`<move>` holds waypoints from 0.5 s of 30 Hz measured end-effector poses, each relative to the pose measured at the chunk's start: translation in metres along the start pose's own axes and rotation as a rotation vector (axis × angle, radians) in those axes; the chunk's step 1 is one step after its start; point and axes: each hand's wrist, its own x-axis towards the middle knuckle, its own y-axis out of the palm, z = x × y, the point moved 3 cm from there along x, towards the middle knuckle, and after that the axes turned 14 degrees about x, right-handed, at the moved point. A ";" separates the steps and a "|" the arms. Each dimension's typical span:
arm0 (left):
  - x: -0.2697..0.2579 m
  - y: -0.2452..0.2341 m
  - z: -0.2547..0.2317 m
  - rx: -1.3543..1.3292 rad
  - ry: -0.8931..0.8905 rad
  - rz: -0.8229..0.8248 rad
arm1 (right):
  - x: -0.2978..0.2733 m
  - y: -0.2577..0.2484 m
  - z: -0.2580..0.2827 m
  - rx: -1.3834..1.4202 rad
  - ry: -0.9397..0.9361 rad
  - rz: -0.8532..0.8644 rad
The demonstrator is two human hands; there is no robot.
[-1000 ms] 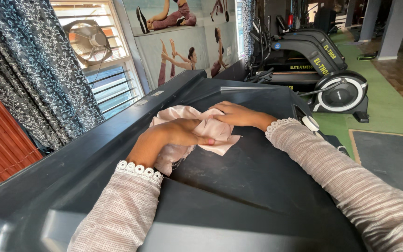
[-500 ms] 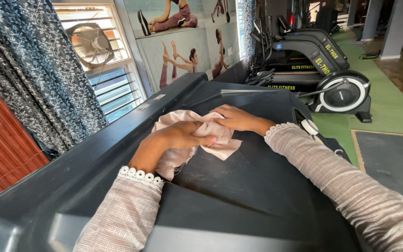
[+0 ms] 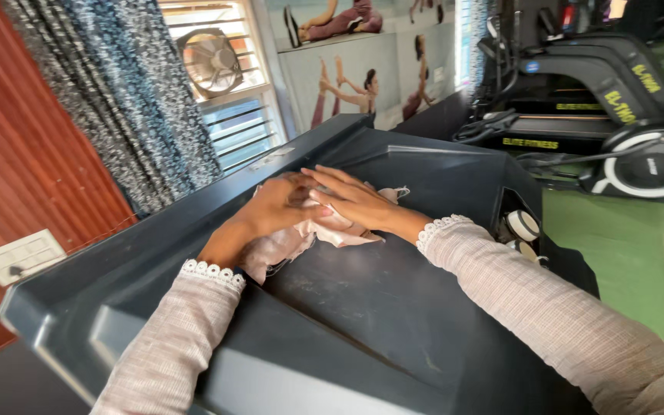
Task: The person wipes the top and side surfaces of a large gray exercise machine using a light-colored cloth. They move the cloth across the flat top, around the control panel, and along the side edges of the machine.
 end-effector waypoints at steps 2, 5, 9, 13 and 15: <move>-0.009 -0.009 -0.009 0.273 0.023 -0.166 | -0.005 0.010 0.013 0.165 -0.044 0.130; -0.028 -0.025 -0.014 0.216 -0.069 -0.320 | -0.011 0.025 0.031 0.109 -0.091 0.362; -0.061 -0.029 -0.037 -0.040 -0.355 -0.424 | -0.072 0.030 0.068 -0.336 -1.111 0.300; -0.085 -0.022 -0.070 0.146 -0.419 -0.447 | -0.110 -0.013 0.038 0.176 -0.555 0.526; -0.097 -0.010 -0.081 0.238 -0.454 -0.446 | -0.114 -0.054 0.003 0.175 -0.509 0.472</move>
